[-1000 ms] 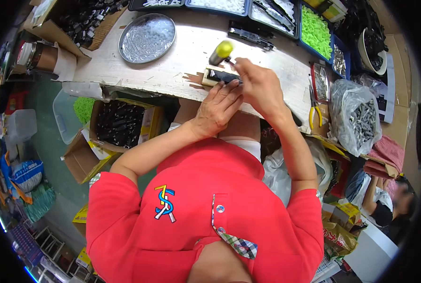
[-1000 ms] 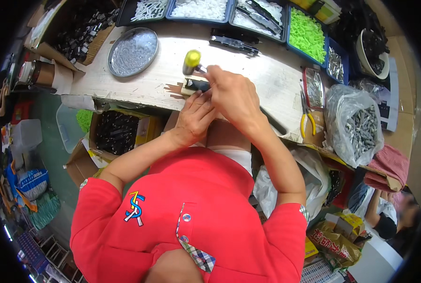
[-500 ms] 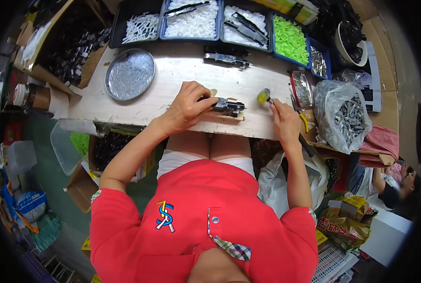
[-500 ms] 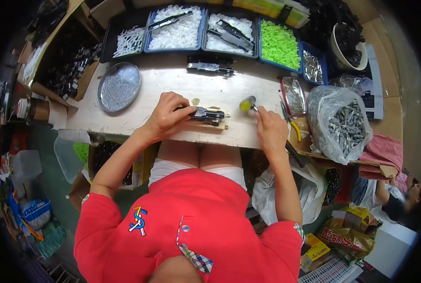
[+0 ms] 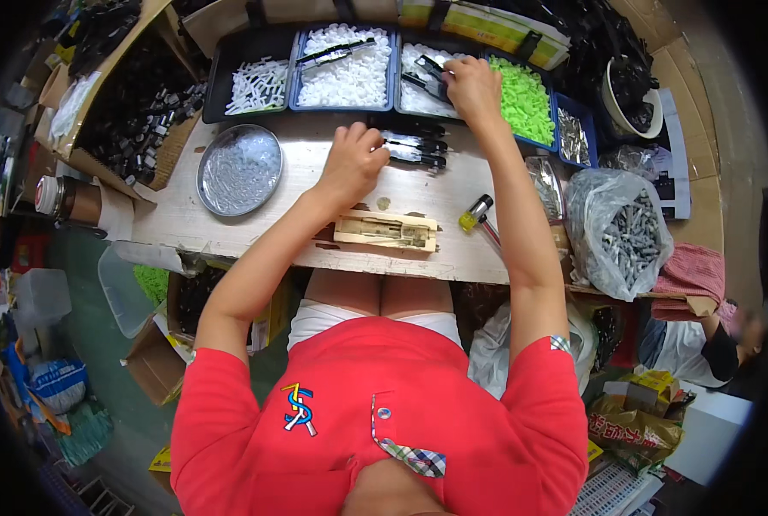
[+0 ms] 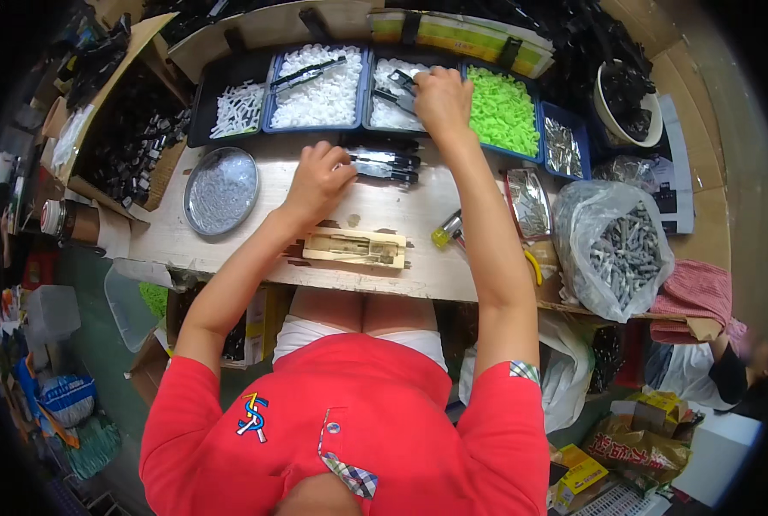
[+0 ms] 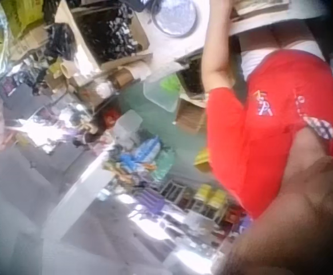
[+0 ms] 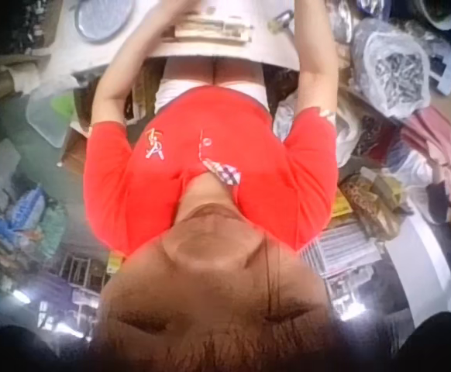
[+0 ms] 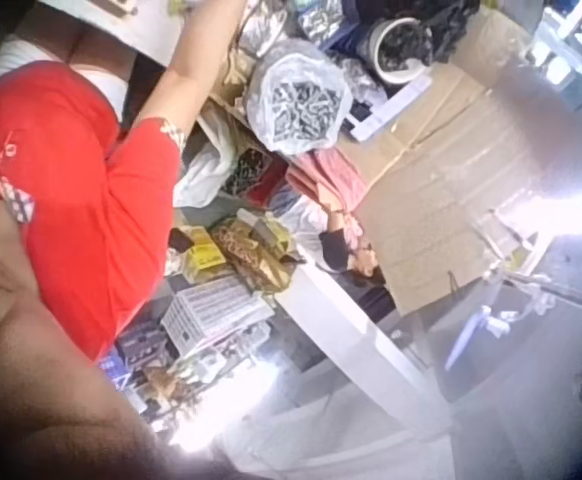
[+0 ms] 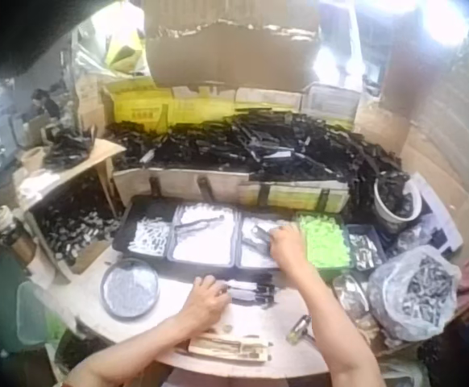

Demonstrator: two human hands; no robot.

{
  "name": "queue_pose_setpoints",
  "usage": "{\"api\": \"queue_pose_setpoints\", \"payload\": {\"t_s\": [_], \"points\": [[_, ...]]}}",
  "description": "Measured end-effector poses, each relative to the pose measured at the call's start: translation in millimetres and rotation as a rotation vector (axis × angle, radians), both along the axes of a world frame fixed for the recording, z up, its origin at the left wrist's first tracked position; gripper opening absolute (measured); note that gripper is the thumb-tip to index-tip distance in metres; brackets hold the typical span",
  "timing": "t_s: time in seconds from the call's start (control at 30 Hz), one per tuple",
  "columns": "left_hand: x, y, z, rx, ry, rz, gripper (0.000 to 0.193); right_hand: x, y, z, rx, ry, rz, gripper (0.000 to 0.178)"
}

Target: The person is assembling small plastic and metal components of a toy at a workbench, using a small hammer to fix parts into place.

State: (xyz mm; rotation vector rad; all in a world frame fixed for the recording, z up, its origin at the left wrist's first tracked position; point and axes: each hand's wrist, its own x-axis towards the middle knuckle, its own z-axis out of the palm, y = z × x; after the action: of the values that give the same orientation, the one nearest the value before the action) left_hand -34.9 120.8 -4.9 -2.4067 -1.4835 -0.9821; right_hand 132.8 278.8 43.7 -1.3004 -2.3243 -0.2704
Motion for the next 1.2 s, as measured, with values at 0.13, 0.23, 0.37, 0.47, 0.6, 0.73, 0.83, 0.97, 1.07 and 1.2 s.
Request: {"api": "queue_pose_setpoints", "payload": {"t_s": [0.13,0.23,0.37,0.47,0.6,0.73,0.83,0.97,1.07,1.2], "points": [[-46.1,-39.2,22.8,-0.037,-0.249,0.187,0.009,-23.8,15.0,-4.3,-0.098,-0.158,-0.021,0.013],[-107.2,-71.0,12.5,0.009,-0.428,0.436,0.006,-30.6,12.4,0.5,0.084,-0.167,-0.058,0.014],[-183.3,-109.5,0.4,-0.026,-0.584,0.705,0.009,-75.5,7.6,8.0,0.273,0.087,0.293,0.022],[-204.9,-119.5,-3.4,-0.03,-0.572,0.818,0.011,-116.9,-11.9,12.2,0.194,-0.051,0.396,0.028],[-220.2,-122.7,-15.4,0.004,-0.525,0.847,0.011,-135.4,-16.4,6.9,0.107,-0.208,0.362,0.036],[-224.6,-123.3,-16.0,-0.033,-0.505,0.875,0.011,-95.0,-14.1,16.9,0.272,-0.024,0.377,0.036],[-240.5,-125.1,-24.0,0.048,-0.405,0.904,0.012,-48.2,-8.2,16.4,0.339,0.037,0.182,0.038],[-248.2,-100.9,-16.6,0.152,-0.217,0.886,0.021,7.6,11.2,2.3,0.176,-0.081,-0.079,0.029],[-262.3,-84.5,-19.2,0.019,-0.161,1.058,0.027,-1.8,14.4,15.2,0.249,-0.023,0.031,0.029],[-275.1,-75.3,-30.1,-0.078,0.106,1.165,0.025,-59.9,27.9,50.0,0.402,0.023,0.291,0.022]]}}
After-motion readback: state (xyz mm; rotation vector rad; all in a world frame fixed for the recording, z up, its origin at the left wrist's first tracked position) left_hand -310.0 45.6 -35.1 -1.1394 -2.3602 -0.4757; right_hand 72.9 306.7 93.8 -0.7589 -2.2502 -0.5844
